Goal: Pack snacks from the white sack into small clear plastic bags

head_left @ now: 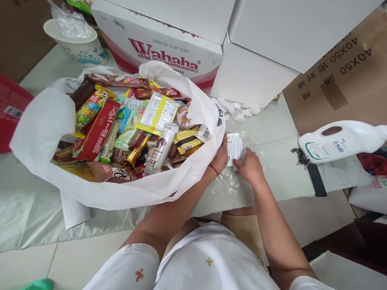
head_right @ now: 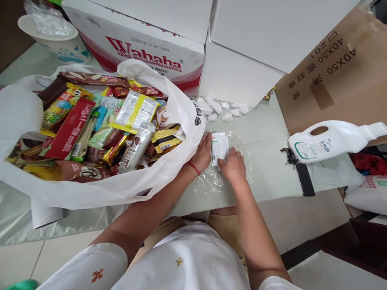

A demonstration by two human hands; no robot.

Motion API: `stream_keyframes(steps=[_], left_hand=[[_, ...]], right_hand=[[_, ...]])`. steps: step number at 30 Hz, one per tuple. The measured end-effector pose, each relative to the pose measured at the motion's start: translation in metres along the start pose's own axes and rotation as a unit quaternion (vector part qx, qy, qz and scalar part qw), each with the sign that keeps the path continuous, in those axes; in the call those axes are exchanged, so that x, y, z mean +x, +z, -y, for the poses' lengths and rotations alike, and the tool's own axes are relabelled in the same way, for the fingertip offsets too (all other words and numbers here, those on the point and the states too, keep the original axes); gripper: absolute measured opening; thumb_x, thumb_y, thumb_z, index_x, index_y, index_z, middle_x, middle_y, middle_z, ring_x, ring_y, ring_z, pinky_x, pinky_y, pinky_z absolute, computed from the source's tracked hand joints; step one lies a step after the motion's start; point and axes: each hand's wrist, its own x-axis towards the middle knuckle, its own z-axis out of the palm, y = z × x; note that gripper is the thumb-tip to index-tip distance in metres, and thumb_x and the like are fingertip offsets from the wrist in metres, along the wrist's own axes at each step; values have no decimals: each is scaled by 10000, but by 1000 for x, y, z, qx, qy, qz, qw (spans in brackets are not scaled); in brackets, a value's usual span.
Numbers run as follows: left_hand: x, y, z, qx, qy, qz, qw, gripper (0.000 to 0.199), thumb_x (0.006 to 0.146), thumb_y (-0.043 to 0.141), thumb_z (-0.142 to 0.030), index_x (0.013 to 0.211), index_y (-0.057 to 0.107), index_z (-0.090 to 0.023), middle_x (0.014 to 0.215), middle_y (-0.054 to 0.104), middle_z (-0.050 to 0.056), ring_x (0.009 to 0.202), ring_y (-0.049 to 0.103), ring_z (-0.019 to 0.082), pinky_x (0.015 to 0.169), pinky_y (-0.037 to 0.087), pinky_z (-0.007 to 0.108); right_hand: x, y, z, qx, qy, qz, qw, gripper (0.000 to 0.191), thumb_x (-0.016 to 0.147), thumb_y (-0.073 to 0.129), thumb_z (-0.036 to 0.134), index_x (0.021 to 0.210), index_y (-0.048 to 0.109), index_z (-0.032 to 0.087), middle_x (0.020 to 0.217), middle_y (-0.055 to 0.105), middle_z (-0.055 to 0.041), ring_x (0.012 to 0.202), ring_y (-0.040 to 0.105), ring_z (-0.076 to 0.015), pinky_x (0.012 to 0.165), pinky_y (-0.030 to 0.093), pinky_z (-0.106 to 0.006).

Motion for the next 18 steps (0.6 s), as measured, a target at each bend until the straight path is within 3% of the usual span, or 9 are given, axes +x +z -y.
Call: stream_keyframes(steps=[3, 5, 8, 11, 15, 18], left_hand=[[0, -2, -6, 0, -20, -15, 1000, 602, 1038, 402, -435, 1539, 427, -102, 1521, 551, 177, 1547, 325, 287, 1317, 151, 490], [-1, -3, -9, 31, -8, 1, 999, 545, 1030, 409, -340, 1526, 453, -117, 1541, 534, 160, 1552, 317, 283, 1320, 153, 475], [-3, -5, -12, 115, 13, 48, 992, 558, 976, 376, -131, 1528, 454, -94, 1619, 432, 156, 1569, 273, 276, 1324, 144, 456], [-4, -6, -14, 177, 18, 86, 980, 645, 911, 340, -11, 1549, 419, -54, 1660, 344, 175, 1577, 245, 285, 1321, 164, 466], [-3, -5, -15, 188, 10, 85, 978, 651, 916, 325, -17, 1563, 392, -39, 1662, 333, 180, 1580, 239, 277, 1328, 139, 469], [-2, -4, -11, 162, 13, 74, 984, 655, 913, 374, -46, 1564, 419, -112, 1665, 348, 137, 1582, 236, 262, 1333, 107, 464]], right_hand=[[6, -3, -13, 49, 9, 23, 999, 442, 874, 618, 353, 1263, 625, 144, 1170, 671, -155, 990, 651, -272, 792, 467, -335], [7, -3, -18, 74, 6, 9, 997, 306, 883, 597, 336, 1127, 670, 164, 1100, 689, -126, 918, 651, -238, 770, 455, -315], [6, 0, -15, 123, 3, -29, 992, 311, 904, 594, 441, 1064, 653, 181, 1046, 706, -103, 888, 647, -223, 756, 448, -304], [9, 4, -8, 154, 23, -29, 987, 362, 877, 633, 506, 1067, 626, 197, 986, 728, -77, 825, 648, -214, 690, 429, -294], [15, 5, -16, 172, 31, -29, 984, 244, 847, 644, 406, 996, 638, 213, 927, 734, -52, 784, 646, -202, 665, 422, -287], [17, 3, -30, 258, 41, 3, 965, 234, 807, 632, 381, 962, 637, 206, 840, 718, -35, 730, 639, -191, 643, 444, -282]])
